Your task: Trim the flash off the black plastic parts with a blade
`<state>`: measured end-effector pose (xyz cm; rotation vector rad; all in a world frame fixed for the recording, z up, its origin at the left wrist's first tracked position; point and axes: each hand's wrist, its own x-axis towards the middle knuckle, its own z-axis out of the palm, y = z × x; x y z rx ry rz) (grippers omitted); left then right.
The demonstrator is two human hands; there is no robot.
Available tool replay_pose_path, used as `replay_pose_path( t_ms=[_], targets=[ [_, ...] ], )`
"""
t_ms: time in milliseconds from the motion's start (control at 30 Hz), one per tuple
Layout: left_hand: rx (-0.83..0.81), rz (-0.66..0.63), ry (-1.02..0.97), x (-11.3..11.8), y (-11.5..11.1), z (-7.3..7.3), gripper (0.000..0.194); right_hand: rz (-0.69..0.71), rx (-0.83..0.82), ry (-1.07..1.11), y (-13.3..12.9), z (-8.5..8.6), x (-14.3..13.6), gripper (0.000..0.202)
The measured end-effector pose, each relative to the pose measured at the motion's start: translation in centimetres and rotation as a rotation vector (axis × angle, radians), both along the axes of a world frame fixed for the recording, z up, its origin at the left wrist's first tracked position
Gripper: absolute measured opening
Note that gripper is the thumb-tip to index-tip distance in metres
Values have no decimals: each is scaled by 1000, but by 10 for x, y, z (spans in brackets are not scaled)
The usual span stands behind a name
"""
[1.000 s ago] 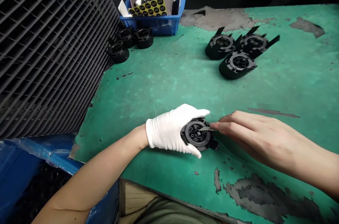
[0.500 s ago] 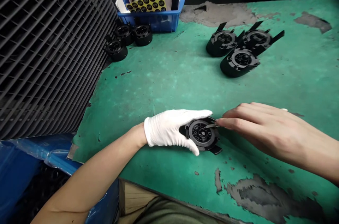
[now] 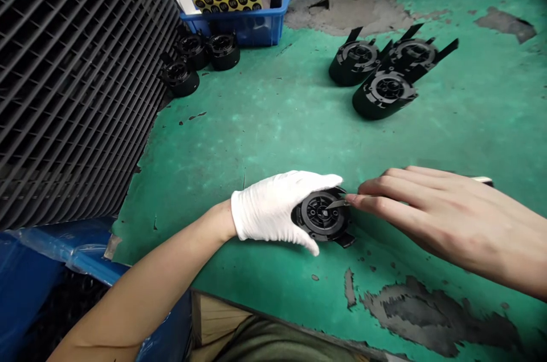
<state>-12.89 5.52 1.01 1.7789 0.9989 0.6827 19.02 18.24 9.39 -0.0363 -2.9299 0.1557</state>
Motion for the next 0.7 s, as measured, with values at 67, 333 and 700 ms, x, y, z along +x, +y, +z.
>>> replay_pose_path(
  t_ms=[67,333,700],
  targets=[
    [15,-3,7,0,-1,-1,140,-3,9,-10,-3,3,0,45],
    [57,8,30,-1,-1,-2,135,-71,-49,-51,-18,-6,14,48],
    [98,21,43,1,-3,-1,133,-194,-36,-66,-52,-17,29,52]
  ],
)
